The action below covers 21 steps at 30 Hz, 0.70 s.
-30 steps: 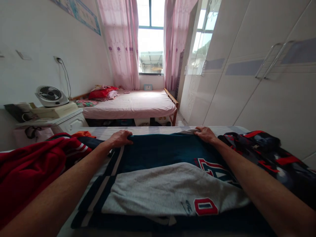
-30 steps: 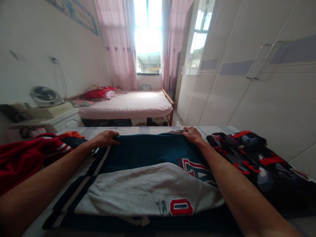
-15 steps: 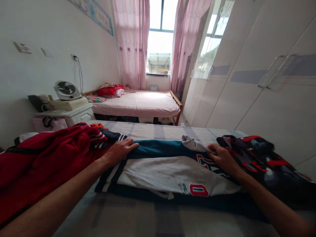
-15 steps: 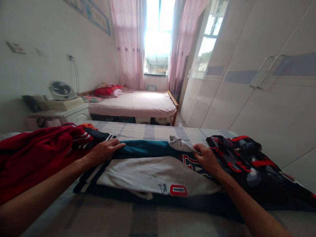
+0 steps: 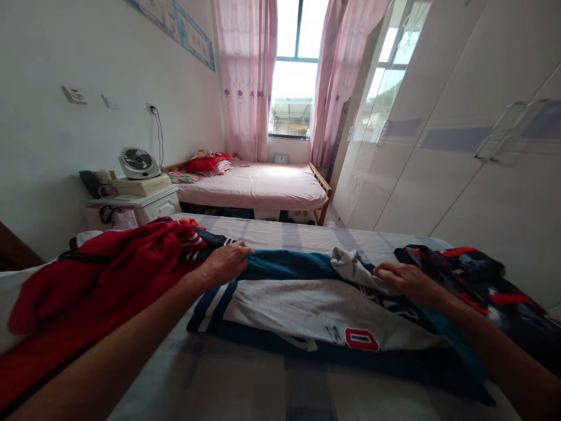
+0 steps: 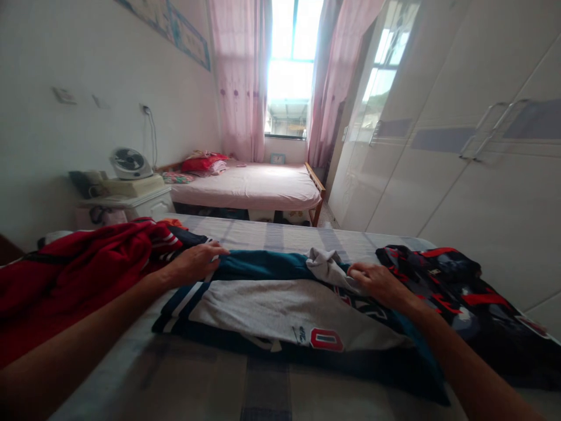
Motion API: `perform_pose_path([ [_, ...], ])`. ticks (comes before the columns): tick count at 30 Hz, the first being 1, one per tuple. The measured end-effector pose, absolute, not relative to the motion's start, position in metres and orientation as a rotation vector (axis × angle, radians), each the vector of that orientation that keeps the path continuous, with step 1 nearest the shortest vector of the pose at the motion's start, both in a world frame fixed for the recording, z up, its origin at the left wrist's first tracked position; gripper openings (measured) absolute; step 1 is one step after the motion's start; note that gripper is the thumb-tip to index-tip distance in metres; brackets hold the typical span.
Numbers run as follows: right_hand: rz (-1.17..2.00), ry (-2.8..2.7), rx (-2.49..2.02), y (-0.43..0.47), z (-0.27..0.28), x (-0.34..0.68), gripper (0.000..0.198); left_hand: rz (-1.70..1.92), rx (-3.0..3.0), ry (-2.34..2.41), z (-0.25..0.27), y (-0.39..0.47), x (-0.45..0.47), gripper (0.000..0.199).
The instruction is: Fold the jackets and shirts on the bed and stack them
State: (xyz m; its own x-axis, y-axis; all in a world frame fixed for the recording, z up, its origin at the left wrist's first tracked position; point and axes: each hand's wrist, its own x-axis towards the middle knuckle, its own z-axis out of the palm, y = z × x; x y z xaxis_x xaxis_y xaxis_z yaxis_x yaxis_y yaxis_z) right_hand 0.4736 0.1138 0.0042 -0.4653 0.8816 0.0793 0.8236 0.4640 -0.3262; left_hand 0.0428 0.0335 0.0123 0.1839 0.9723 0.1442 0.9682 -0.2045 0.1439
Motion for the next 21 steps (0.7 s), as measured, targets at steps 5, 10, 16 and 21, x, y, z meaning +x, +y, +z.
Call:
perform_pose_path([
  [5,0.211,-2.352,-1.641,0.165,0.003,0.458,0.034,0.410,2.429,1.940,-0.015,0.036,0.097,0.048],
  [10,0.336,-2.436,-1.628,0.195,-0.011,0.444,0.030,0.269,2.364,2.042,-0.049,0.034,0.107,0.055],
  [16,0.487,-2.337,-1.647,0.202,-0.016,0.440,0.020,0.274,2.351,2.032,-0.044,0.032,0.108,0.056],
  [21,0.449,-2.054,-1.659,0.186,-0.007,0.436,0.039,0.286,2.349,2.039,-0.046,0.031,0.109,0.054],
])
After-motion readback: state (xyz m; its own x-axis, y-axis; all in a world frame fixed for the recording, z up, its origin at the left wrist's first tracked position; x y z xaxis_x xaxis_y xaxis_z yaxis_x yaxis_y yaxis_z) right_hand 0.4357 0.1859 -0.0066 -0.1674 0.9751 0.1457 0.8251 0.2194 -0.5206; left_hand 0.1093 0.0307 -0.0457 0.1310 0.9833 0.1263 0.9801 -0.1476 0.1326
